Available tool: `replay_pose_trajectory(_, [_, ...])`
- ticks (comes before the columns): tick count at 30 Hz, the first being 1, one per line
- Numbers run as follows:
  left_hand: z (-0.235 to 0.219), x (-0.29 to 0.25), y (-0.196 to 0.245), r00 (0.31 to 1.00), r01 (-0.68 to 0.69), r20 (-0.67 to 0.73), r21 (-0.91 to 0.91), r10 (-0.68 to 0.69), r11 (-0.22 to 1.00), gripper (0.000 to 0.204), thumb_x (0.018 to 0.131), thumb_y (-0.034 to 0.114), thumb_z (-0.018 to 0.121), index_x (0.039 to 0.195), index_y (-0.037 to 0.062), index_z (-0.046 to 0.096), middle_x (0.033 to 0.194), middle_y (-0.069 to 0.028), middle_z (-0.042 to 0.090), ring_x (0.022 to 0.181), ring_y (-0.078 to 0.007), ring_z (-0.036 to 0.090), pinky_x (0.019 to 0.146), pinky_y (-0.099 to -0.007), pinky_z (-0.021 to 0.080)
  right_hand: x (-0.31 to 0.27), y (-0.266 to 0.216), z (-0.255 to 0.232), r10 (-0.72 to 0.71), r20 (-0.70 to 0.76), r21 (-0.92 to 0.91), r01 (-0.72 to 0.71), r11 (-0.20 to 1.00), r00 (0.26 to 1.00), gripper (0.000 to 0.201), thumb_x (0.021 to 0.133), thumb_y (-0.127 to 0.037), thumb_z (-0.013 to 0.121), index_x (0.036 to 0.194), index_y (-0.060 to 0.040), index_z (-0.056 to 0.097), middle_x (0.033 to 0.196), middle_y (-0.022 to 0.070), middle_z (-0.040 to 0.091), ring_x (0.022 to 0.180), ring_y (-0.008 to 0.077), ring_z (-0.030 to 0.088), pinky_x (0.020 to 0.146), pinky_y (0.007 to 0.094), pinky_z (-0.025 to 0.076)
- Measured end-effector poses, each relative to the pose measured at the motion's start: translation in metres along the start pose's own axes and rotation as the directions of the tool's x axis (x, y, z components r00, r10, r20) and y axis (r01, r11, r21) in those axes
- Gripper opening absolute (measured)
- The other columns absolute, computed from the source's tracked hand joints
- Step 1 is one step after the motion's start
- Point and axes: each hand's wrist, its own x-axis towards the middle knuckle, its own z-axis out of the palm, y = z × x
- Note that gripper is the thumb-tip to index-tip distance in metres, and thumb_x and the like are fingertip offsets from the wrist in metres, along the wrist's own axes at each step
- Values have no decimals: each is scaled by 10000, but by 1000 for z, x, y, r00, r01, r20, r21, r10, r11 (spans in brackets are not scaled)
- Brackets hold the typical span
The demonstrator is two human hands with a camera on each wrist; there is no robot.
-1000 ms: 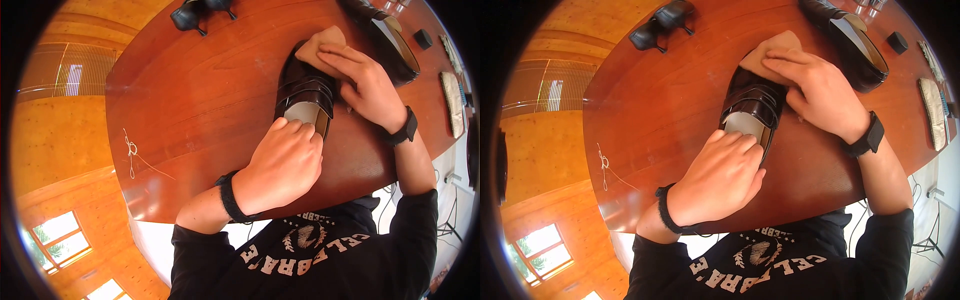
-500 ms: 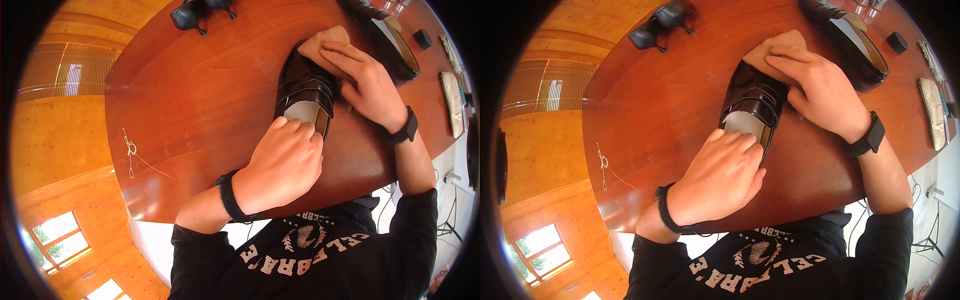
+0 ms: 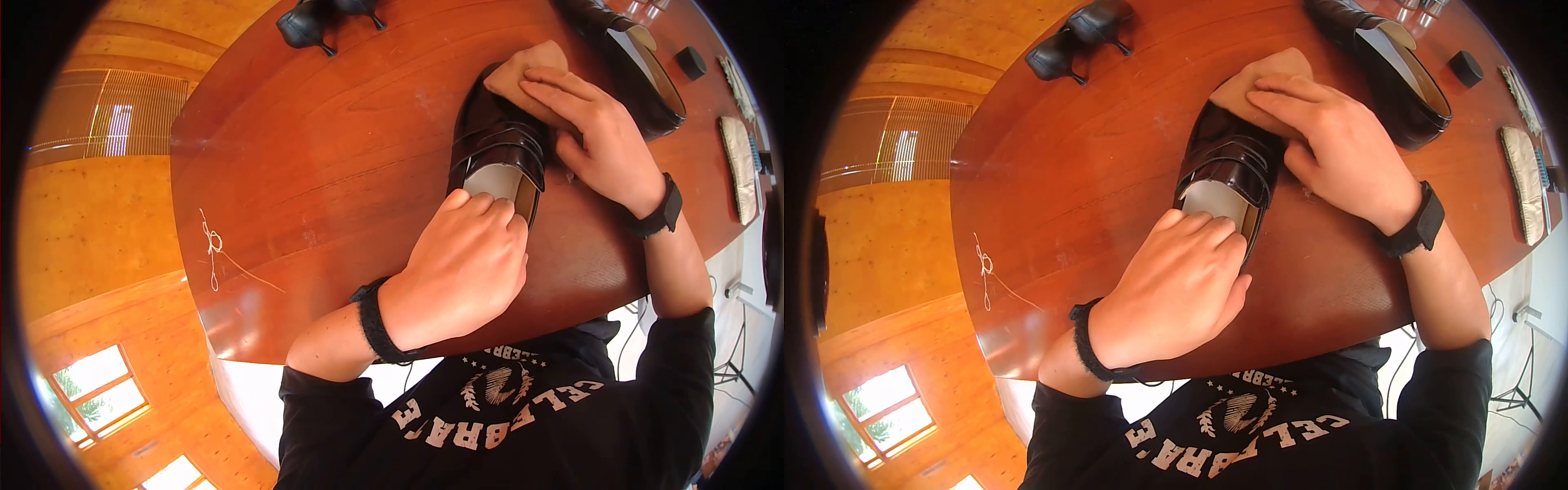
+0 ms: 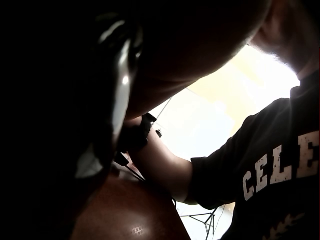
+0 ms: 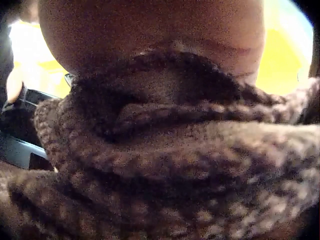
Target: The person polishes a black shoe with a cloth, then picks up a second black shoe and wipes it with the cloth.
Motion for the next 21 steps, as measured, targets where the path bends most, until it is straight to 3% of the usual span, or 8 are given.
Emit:
replay_pose_trajectory(5, [-1,0,0,1000,1,3,4,-1,1000,163,814,129,711,838,18,595,846,-124,568,835,-298,570,773,-408,401,-1,5,1,13,-54,-77,-17,997,998,559,709,41,613,1266,4,652,1331,196,628,1136,400,628,952,434,533])
replay_pose_trajectory(11, [-2,0,1,1000,7,19,9,-7,1000,169,817,139,712,838,17,596,844,-123,568,833,-298,570,773,-408,402,1,-8,-1,-87,12,55,86,995,996,556,713,43,605,1265,-1,654,1330,193,629,1119,397,636,945,428,536])
replay_pose_trajectory(14, [-1,1,0,1000,5,11,7,-5,1000,172,817,142,713,836,18,595,841,-123,567,829,-298,570,772,-407,401,0,-3,-1,8,31,41,-9,999,999,559,714,46,600,1268,-4,654,1318,192,634,1115,394,638,945,423,537])
replay_pose_trajectory(17, [-1,1,1,1000,10,12,7,-10,1000,172,816,142,714,832,19,594,839,-124,567,828,-299,571,771,-406,401,0,2,1,13,-36,-59,-15,998,999,568,712,47,599,1275,-7,651,1298,192,641,1104,396,642,940,422,539])
replay_pose_trajectory(21, [-2,1,1,1000,14,20,6,-15,1000,169,815,139,713,827,21,593,840,-125,568,830,-301,572,771,-407,402,-1,-3,0,-46,-18,-5,46,999,999,559,718,44,601,1272,-7,650,1309,189,638,1117,395,635,945,421,536])
